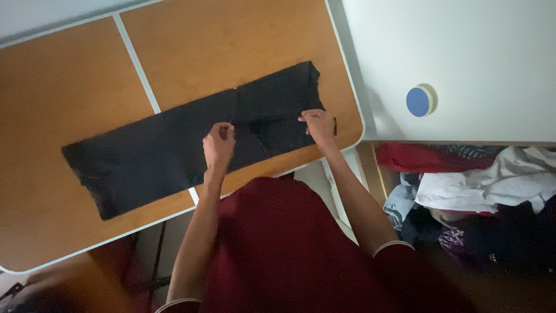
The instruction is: The person folds a black t-shirt on a wooden table. They smooth the fabric, fold the sides inward, and then fold the shirt in half multiple times to create a compact bundle.
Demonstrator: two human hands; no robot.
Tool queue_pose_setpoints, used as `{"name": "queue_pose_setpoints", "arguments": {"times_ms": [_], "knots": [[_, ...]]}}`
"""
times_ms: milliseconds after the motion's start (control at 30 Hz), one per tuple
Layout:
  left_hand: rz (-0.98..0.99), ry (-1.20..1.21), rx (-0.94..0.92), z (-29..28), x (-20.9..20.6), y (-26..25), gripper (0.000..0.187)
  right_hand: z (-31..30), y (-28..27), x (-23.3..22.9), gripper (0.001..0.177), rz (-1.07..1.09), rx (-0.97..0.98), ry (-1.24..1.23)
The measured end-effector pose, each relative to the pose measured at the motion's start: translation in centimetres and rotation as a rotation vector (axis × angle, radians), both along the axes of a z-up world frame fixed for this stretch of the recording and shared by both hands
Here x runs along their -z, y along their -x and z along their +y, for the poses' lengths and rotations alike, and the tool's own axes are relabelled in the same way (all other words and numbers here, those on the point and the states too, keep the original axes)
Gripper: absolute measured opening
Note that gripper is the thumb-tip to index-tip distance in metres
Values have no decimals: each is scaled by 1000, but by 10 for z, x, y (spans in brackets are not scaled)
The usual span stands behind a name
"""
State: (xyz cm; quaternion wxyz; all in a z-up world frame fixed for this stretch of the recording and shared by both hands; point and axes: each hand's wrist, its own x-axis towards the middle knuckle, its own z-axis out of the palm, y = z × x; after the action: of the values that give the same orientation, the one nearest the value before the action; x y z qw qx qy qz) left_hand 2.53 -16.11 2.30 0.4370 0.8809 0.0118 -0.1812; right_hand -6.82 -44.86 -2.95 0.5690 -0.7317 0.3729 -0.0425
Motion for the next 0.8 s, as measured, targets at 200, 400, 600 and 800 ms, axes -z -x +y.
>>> {"name": "queue_pose_setpoints", "arguments": {"times_ms": [200,400,600,800], "knots": [[-158,-83,116,7,16,2,22,0,-5,12,23,-1,4,3],[-187,-198,144,4,-2,1,23,10,-4,-1,21,-56,-106,550],[-480,-195,372,-17,1,7,26,52,-44,-5,20,-375,-466,842],[-407,-533,678,-35,37,38,81,75,-80,11,45,-103,-942,925]]}}
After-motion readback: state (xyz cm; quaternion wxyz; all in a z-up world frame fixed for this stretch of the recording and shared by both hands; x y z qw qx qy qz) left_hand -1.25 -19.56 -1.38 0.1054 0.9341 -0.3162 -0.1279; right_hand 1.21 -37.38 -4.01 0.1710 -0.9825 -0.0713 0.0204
